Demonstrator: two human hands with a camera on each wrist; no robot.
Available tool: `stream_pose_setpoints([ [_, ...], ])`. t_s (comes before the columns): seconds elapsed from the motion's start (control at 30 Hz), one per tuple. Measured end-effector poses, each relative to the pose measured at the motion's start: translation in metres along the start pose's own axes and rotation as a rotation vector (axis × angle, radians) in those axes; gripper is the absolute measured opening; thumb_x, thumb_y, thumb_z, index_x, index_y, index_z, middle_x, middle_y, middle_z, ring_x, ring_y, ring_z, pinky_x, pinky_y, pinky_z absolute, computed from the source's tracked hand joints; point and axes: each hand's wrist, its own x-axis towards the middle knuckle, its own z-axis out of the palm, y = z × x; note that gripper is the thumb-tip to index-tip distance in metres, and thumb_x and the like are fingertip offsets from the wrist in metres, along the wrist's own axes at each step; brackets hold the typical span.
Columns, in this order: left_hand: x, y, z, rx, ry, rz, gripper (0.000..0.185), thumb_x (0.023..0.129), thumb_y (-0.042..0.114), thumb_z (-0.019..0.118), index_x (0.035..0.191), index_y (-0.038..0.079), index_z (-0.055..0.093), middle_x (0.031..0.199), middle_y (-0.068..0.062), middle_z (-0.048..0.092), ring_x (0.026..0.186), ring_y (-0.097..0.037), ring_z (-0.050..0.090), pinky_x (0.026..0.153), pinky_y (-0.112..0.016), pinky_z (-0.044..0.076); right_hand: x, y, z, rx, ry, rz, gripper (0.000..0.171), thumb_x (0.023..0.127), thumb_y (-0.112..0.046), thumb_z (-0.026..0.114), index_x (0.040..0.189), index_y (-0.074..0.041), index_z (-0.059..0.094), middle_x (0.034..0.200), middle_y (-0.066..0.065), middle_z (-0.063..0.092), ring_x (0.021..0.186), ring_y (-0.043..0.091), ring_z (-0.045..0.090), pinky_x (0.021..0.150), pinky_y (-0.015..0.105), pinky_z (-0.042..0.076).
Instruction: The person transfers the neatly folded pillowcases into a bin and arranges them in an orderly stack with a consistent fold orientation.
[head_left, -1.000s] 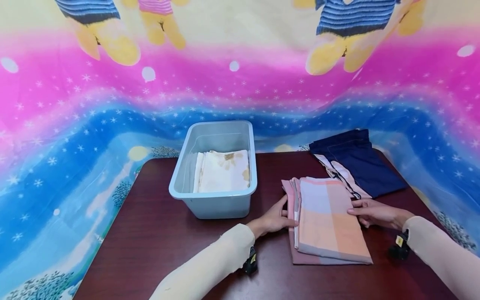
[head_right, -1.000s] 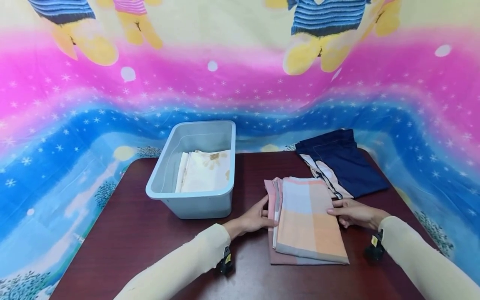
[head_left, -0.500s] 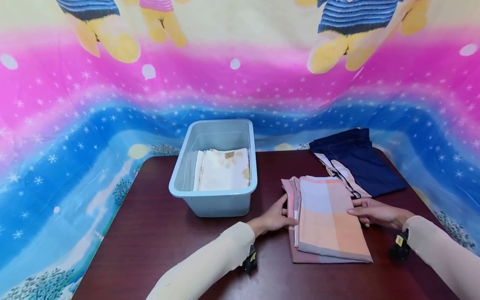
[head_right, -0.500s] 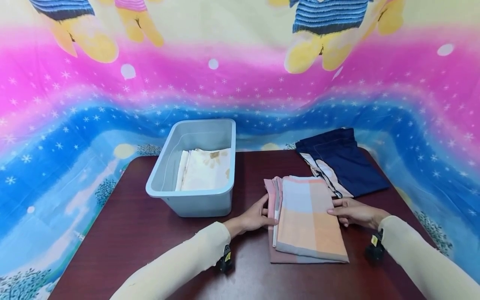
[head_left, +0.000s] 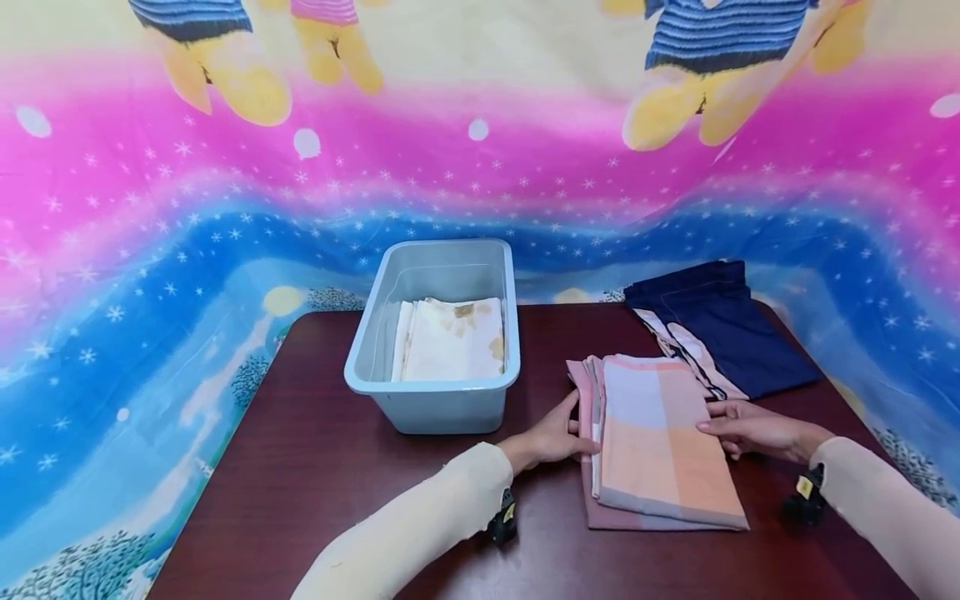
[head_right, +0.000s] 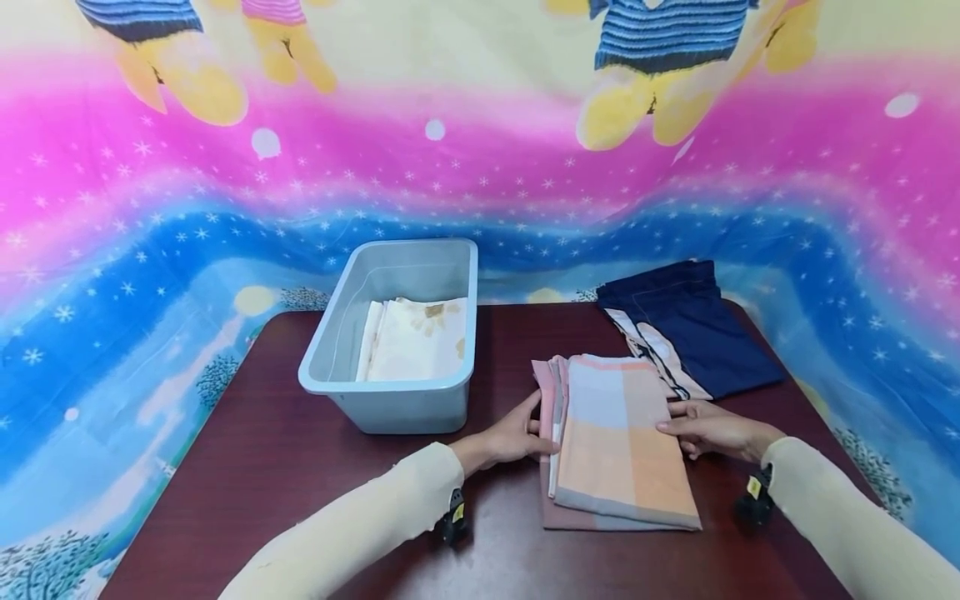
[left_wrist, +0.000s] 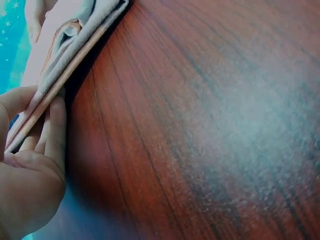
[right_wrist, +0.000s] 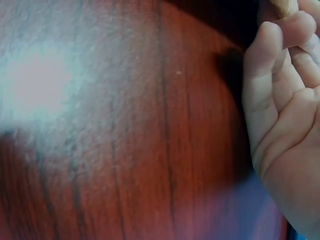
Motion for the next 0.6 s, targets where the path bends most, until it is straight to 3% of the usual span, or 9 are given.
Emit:
stream_pose_setpoints([
  [0.23, -0.007, 0.001, 0.004, 0.025, 0.049, -0.01, 0.099, 0.089, -0.004, 0.071, 0.163, 0.027, 0.014, 0.098, -0.012, 0.076, 0.059, -0.013, 0.064, 0.059, -0.03, 0.058, 0.002, -0.006, 0.007, 0.024, 0.012, -0.055, 0.023, 0.108, -0.01, 0.043, 0.125, -0.016, 0.057, 0.074, -0.013, 0.058, 0.064, 0.004, 0.055, 0.067, 0.027, 0.053],
  [0.5, -0.018, 0.01, 0.007, 0.028, 0.071, 0.002, 0.096, 0.088, -0.004, 0.07, 0.16, 0.03, 0.017, 0.087, -0.007, 0.073, 0.053, -0.014, 0.06, 0.055, -0.033, 0.057, 0.001, -0.017, 0.02, -0.017, 0.086, -0.094, 0.013, 0.106, -0.011, 0.048, 0.117, -0.014, 0.055, 0.086, -0.013, 0.066, 0.072, 0.004, 0.063, 0.072, 0.032, 0.058],
  [0.6, -0.021, 0.016, 0.006, 0.036, 0.076, 0.02, 0.094, 0.088, -0.004, 0.07, 0.159, 0.03, 0.018, 0.084, -0.006, 0.071, 0.054, -0.014, 0.059, 0.054, -0.032, 0.055, -0.003, -0.023, 0.022, -0.024, 0.103, -0.108, 0.019, 0.107, -0.012, 0.048, 0.125, -0.009, 0.051, 0.097, -0.011, 0.071, 0.081, 0.005, 0.068, 0.074, 0.034, 0.059],
])
